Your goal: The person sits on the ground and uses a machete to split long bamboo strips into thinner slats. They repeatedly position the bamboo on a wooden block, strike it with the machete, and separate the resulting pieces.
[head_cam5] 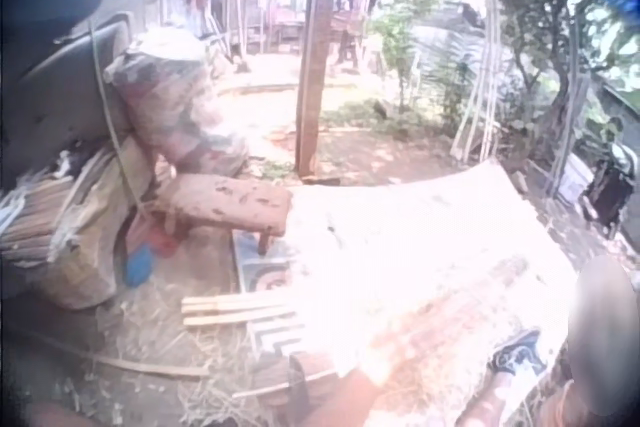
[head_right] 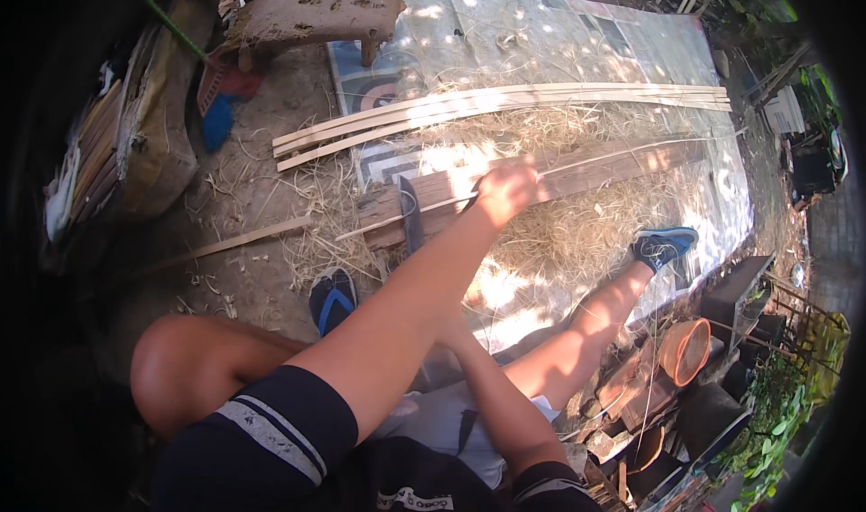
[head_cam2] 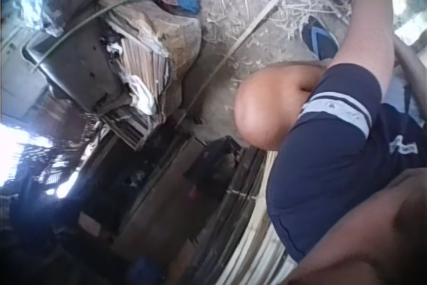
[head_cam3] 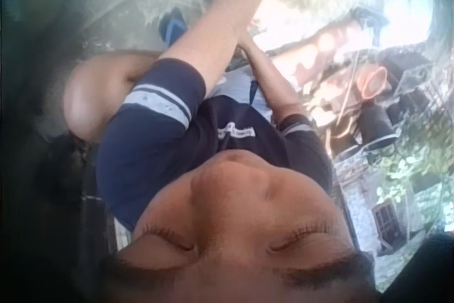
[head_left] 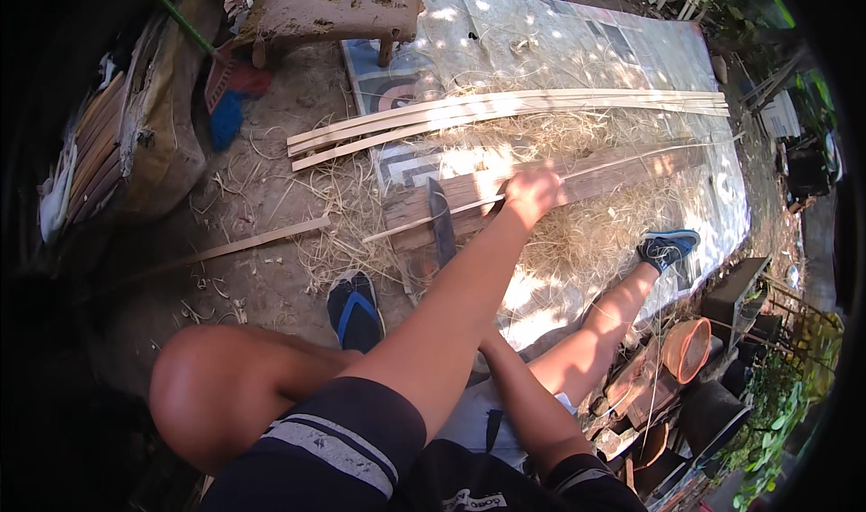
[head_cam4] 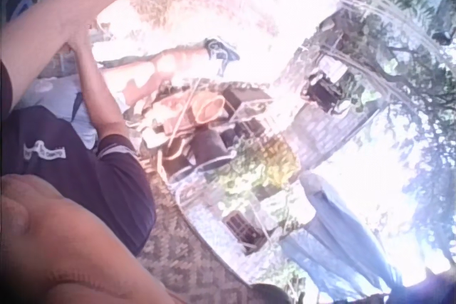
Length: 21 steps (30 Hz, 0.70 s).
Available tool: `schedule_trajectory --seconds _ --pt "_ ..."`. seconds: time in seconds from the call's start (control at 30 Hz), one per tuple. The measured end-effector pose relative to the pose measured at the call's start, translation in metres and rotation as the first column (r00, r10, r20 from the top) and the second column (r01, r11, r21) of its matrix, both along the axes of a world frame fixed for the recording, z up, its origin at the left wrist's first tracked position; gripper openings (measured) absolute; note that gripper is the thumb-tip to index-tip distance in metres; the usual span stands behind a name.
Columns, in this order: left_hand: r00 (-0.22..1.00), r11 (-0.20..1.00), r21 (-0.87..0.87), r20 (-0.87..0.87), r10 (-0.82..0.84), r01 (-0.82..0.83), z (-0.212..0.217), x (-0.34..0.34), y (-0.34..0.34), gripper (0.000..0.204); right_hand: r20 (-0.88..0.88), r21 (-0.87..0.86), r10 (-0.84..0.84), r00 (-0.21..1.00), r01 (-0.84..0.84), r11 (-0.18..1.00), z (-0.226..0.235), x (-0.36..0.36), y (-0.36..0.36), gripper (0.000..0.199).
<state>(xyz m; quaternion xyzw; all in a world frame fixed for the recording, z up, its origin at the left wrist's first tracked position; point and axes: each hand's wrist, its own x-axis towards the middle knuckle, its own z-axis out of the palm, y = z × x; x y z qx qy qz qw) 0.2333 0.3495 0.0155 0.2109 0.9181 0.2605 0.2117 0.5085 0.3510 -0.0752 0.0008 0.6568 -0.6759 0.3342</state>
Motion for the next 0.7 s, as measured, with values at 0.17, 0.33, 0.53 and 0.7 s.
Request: schedule_trajectory --seconds 0.17,0.33,0.53,0.7 --pt "0.999 0.998 0.051 0.016 0.033 -0.034 -0.003 -0.001 0.005 0.034 -0.480 0.374 0.086 0.873 0.115 0.920 0.028 0.008 -0.054 0.049" --pt "0.999 0.999 0.031 -0.027 0.018 -0.017 -0.006 -0.005 0.001 0.033 0.200 0.022 0.011 0.980 -0.016 1.000 0.048 -0.006 -0.074 0.042" --pt "0.981 0.965 0.184 0.101 0.168 -0.185 0.010 -0.008 -0.020 0.039 0.014 0.125 0.100 0.995 -0.101 0.987 0.054 -0.024 -0.065 0.046" --pt "0.845 0.876 0.247 0.461 0.270 -0.414 0.032 -0.002 -0.024 0.050 0.187 0.122 -0.093 0.978 0.071 0.990 0.038 -0.066 -0.024 0.049"
